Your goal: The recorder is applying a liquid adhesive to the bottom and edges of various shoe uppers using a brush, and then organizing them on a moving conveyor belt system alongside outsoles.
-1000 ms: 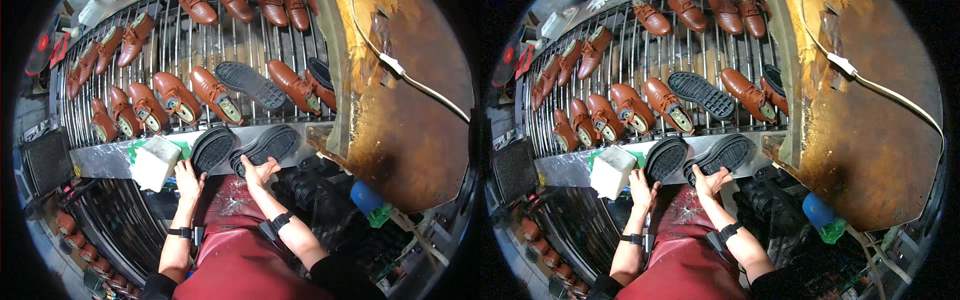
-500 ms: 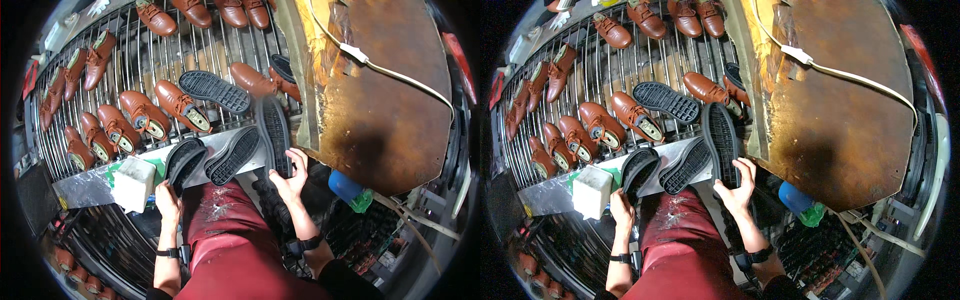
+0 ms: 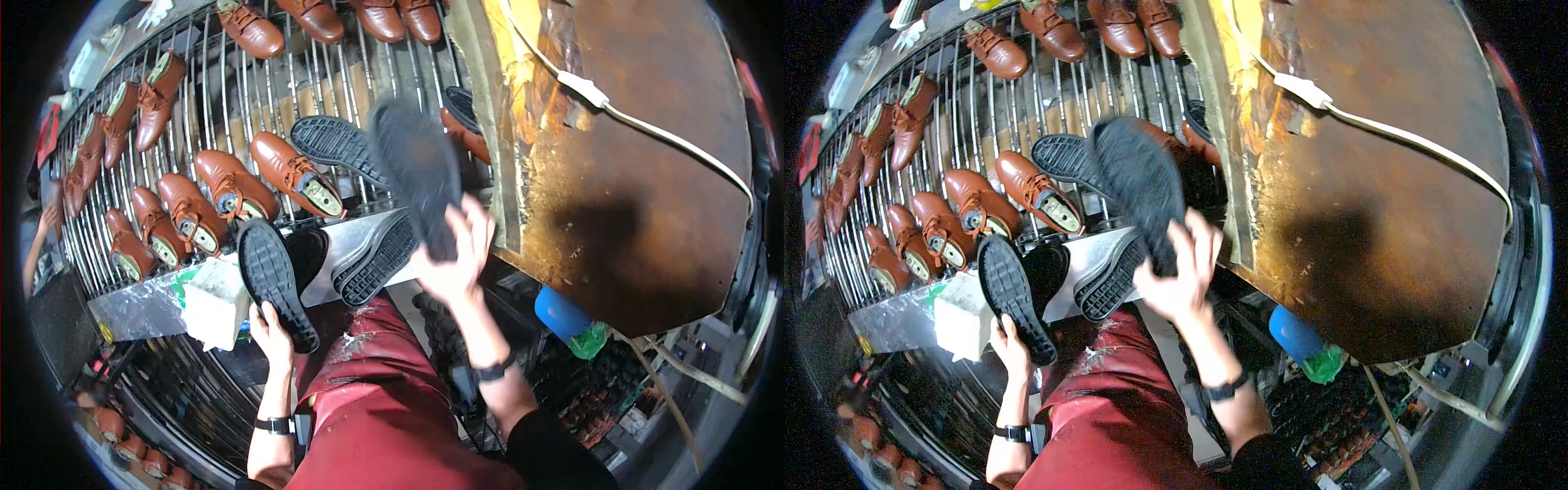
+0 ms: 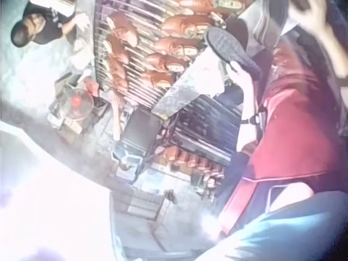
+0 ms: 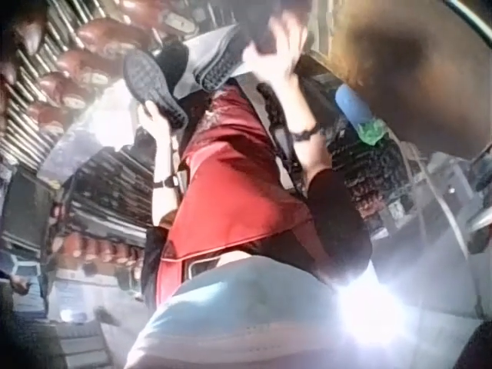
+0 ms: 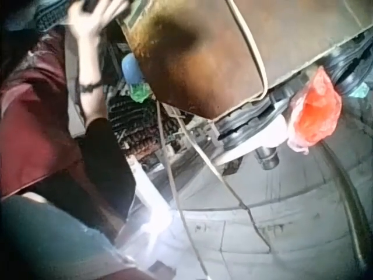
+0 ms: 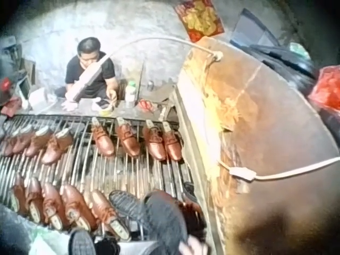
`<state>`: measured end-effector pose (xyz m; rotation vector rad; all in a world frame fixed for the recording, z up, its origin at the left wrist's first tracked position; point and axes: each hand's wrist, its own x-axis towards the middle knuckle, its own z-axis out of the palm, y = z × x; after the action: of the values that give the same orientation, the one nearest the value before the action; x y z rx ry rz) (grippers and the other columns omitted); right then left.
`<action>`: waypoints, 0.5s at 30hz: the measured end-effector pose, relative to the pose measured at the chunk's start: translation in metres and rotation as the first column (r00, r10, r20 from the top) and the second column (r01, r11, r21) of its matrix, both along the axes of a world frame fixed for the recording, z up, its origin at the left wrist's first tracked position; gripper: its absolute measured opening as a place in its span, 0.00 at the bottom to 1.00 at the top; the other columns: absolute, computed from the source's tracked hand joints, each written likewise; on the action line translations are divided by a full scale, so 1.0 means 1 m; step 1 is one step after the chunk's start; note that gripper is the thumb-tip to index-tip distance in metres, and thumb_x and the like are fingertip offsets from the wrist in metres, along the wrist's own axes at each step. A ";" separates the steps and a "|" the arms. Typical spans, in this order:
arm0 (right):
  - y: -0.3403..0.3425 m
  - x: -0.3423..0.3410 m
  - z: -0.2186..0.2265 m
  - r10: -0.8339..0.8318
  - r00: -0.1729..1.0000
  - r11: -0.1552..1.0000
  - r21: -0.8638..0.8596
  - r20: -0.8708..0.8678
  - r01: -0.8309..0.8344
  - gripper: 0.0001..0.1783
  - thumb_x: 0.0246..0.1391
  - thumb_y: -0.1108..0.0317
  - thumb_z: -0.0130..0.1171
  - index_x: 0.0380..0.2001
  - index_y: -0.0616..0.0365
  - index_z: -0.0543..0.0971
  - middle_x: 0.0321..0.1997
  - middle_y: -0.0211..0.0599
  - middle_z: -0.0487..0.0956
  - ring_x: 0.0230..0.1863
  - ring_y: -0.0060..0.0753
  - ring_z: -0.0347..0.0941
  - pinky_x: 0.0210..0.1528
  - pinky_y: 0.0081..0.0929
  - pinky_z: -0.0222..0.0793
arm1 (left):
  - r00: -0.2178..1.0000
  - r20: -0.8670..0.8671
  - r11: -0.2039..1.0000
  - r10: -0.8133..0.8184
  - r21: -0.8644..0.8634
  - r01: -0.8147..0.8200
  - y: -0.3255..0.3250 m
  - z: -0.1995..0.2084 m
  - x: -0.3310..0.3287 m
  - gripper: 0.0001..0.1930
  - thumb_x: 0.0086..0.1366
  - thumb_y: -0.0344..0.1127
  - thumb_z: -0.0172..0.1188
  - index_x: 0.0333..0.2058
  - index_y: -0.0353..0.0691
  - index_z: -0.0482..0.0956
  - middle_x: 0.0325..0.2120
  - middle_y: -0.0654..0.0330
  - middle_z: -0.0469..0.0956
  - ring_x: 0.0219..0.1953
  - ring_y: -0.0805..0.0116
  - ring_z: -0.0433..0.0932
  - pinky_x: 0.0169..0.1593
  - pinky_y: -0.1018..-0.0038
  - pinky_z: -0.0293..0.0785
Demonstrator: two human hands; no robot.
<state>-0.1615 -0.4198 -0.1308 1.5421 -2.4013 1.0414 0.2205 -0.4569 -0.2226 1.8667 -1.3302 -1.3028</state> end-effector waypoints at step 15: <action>-0.098 -0.157 -0.105 -0.030 0.999 0.821 0.570 -0.030 0.041 0.33 0.34 0.60 0.77 0.48 0.62 0.85 0.66 0.47 0.79 0.62 0.56 0.74 0.68 0.45 0.70 | 0.979 0.002 0.973 0.202 -0.113 -0.200 -0.104 -0.001 -0.159 0.18 0.75 0.42 0.61 0.37 0.27 0.79 0.26 0.54 0.78 0.31 0.68 0.74 0.38 0.66 0.73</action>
<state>-0.3187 -0.5181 -0.2353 1.6249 -2.8792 0.2824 0.0611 -0.5611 -0.2238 1.8804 -1.1618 -1.0917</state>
